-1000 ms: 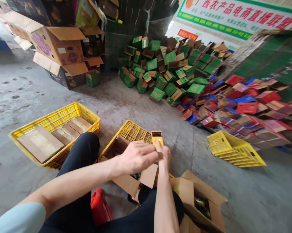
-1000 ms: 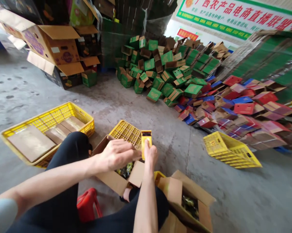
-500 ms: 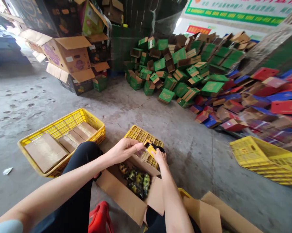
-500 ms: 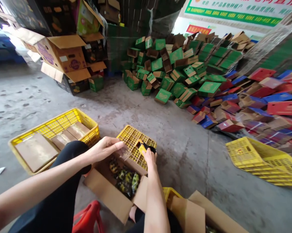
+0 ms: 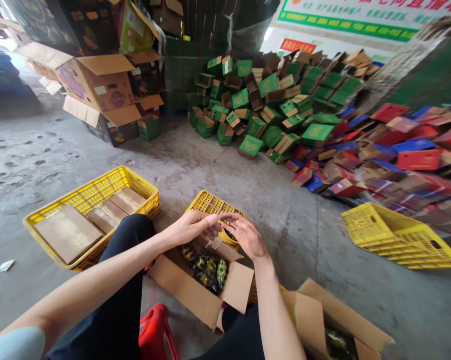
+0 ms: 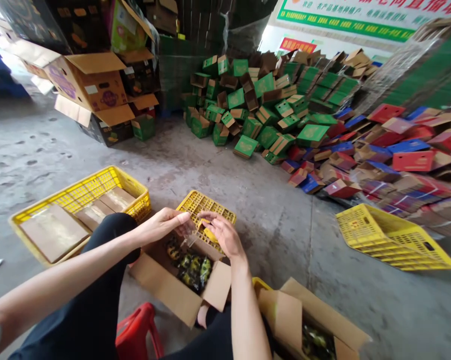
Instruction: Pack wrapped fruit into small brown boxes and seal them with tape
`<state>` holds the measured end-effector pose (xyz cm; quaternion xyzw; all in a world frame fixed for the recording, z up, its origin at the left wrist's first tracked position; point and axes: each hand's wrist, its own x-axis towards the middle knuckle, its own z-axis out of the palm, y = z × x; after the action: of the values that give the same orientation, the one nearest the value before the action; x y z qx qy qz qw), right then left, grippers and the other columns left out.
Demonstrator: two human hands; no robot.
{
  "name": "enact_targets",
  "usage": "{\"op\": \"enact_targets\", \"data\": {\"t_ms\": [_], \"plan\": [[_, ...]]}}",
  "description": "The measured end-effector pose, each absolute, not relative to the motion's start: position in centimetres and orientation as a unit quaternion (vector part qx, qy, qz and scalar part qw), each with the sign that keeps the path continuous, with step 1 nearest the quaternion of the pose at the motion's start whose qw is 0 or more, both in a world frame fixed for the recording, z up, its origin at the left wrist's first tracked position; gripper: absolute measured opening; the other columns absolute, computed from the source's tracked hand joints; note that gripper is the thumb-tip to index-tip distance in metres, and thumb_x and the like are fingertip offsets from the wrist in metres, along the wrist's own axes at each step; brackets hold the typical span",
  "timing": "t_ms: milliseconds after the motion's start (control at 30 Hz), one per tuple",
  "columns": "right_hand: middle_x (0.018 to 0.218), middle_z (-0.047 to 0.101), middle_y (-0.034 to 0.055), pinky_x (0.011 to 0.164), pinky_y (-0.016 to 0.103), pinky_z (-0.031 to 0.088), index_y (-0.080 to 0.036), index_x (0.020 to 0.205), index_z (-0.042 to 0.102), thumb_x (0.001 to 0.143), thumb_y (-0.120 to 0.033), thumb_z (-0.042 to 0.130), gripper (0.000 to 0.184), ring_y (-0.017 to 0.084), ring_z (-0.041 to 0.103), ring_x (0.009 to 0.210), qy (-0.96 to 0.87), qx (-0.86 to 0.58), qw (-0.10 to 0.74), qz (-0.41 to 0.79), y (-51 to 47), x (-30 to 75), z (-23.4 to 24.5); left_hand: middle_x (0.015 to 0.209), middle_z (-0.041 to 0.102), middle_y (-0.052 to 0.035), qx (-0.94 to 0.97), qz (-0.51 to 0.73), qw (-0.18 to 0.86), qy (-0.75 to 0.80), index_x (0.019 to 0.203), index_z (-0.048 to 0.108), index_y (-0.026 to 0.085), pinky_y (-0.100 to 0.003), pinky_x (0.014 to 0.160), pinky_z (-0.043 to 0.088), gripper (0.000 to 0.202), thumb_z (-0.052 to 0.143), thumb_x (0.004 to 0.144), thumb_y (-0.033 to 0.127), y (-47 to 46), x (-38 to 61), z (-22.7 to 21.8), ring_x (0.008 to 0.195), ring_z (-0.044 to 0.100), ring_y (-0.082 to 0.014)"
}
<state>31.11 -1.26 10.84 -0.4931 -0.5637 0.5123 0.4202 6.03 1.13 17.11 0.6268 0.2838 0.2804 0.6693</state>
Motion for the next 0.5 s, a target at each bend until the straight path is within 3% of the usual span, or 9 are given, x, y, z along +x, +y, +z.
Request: {"op": "enact_targets", "data": {"t_ms": [100, 267, 400, 500], "plan": [[0.126, 0.074, 0.0092, 0.111, 0.046, 0.047, -0.027, 0.123, 0.074, 0.096, -0.056, 0.06, 0.043, 0.028, 0.066, 0.12, -0.539, -0.424, 0.487, 0.541, -5.6, 28.6, 13.3, 0.084, 0.077, -0.0117, 0.623, 0.278, 0.677, 0.276, 0.093, 0.078, 0.009, -0.028, 0.073, 0.055, 0.077, 0.052, 0.089, 0.081, 0.3, 5.5, 17.1, 0.075, 0.072, -0.0191], [0.106, 0.076, 0.0082, 0.099, 0.044, 0.052, -0.026, 0.112, 0.079, 0.096, -0.057, 0.063, 0.038, 0.026, 0.069, 0.097, -0.548, -0.451, 0.485, 0.512, -10.7, 26.7, 12.4, 0.083, 0.078, -0.0116, 0.628, 0.255, 0.684, 0.268, 0.095, 0.079, 0.01, -0.027, 0.07, 0.055, 0.076, 0.052, 0.09, 0.081, -1.2, 4.6, 16.9, 0.072, 0.072, -0.0192], [0.118, 0.07, 0.0092, 0.105, 0.047, 0.05, -0.027, 0.097, 0.08, 0.093, -0.058, 0.066, 0.035, 0.029, 0.065, 0.114, -0.519, -0.397, 0.54, 0.531, -12.7, 25.4, 11.0, 0.081, 0.077, -0.0113, 0.624, 0.238, 0.693, 0.272, 0.094, 0.079, 0.01, -0.027, 0.069, 0.055, 0.076, 0.054, 0.088, 0.082, -2.2, 4.4, 16.9, 0.072, 0.072, -0.0192], [0.117, 0.069, 0.0084, 0.108, 0.051, 0.05, -0.028, 0.089, 0.078, 0.089, -0.062, 0.069, 0.036, 0.03, 0.065, 0.114, -0.482, -0.343, 0.574, 0.566, -13.5, 24.2, 10.4, 0.082, 0.077, -0.0121, 0.614, 0.23, 0.703, 0.276, 0.096, 0.079, 0.009, -0.028, 0.07, 0.056, 0.077, 0.053, 0.089, 0.082, -2.6, 4.6, 16.9, 0.072, 0.072, -0.0193]]}}
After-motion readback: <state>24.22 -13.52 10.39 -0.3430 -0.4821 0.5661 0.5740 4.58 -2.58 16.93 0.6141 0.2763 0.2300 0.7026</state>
